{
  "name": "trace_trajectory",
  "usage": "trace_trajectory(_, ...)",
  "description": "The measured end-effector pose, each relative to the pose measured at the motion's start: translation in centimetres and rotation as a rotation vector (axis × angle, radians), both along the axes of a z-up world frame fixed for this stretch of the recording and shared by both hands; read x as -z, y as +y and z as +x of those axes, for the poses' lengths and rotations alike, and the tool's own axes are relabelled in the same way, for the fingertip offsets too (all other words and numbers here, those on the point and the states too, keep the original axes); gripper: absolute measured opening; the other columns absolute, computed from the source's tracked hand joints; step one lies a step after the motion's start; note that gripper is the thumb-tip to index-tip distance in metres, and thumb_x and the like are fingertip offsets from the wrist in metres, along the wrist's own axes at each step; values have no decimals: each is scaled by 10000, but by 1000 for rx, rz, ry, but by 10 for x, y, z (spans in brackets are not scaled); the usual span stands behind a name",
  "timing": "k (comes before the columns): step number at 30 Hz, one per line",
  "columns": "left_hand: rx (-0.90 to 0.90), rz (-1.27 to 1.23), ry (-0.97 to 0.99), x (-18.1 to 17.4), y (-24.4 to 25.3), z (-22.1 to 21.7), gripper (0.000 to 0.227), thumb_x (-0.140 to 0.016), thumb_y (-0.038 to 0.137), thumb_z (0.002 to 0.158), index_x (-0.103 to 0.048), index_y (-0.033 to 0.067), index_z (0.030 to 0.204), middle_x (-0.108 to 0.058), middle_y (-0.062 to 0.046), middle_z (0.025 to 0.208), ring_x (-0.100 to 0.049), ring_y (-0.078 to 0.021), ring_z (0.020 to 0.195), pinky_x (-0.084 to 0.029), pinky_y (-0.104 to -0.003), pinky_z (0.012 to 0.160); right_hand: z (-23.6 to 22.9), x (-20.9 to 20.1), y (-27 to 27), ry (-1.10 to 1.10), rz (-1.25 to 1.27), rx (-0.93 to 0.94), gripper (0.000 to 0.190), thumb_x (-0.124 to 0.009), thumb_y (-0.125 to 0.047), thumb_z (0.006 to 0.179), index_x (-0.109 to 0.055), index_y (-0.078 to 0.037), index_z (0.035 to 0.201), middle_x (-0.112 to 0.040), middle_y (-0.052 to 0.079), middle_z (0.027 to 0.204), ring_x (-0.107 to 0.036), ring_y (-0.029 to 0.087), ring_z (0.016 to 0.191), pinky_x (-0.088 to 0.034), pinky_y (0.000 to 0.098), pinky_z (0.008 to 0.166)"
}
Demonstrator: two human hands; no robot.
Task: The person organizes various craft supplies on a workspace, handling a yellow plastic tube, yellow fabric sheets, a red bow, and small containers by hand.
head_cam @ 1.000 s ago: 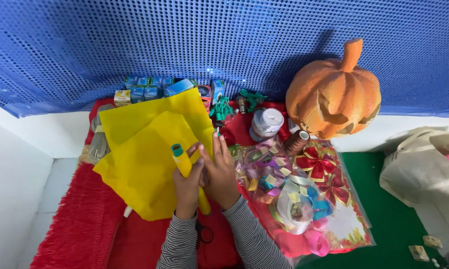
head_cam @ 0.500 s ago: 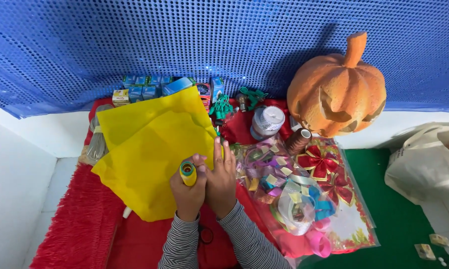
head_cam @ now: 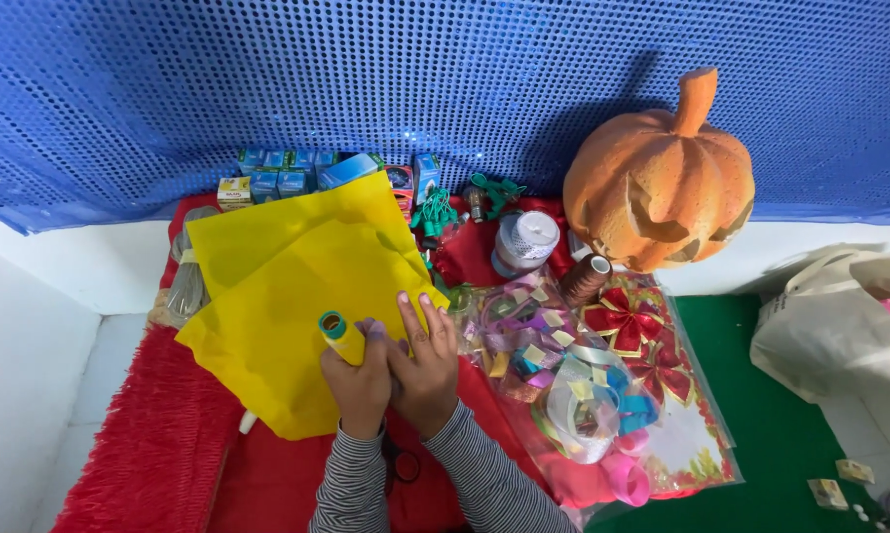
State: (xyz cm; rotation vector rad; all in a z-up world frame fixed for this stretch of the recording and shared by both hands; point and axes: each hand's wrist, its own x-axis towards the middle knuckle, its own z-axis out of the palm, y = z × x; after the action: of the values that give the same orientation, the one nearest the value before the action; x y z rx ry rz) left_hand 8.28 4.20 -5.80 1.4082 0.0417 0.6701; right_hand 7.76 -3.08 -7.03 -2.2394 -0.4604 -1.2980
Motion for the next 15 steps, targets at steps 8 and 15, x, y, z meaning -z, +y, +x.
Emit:
trace_trajectory(8, -62, 34, 106, -27, -10, -9, 140, -732, 99, 923, -782, -20, 867, -730, -166, 681, -710, -198, 684, -565, -398, 641, 14, 0, -10, 43, 155, -171, 266, -557, -227, 1045, -775, -204, 1196, -664, 131, 1352, -651, 445, 1209, -530, 509, 946)
trace_trajectory(15, -81, -225, 175, -18, 10, 1, 213, -599, 136, 1044, -752, 48, 926, -508, 27, 481, -516, -59, 443, -483, -212, 538, 21, -23, -29, 913, 757, -129, 958, -573, -33, 925, 25, -162, 1663, -243, 398, 1573, -753, 262, 711, -632, 352, 681)
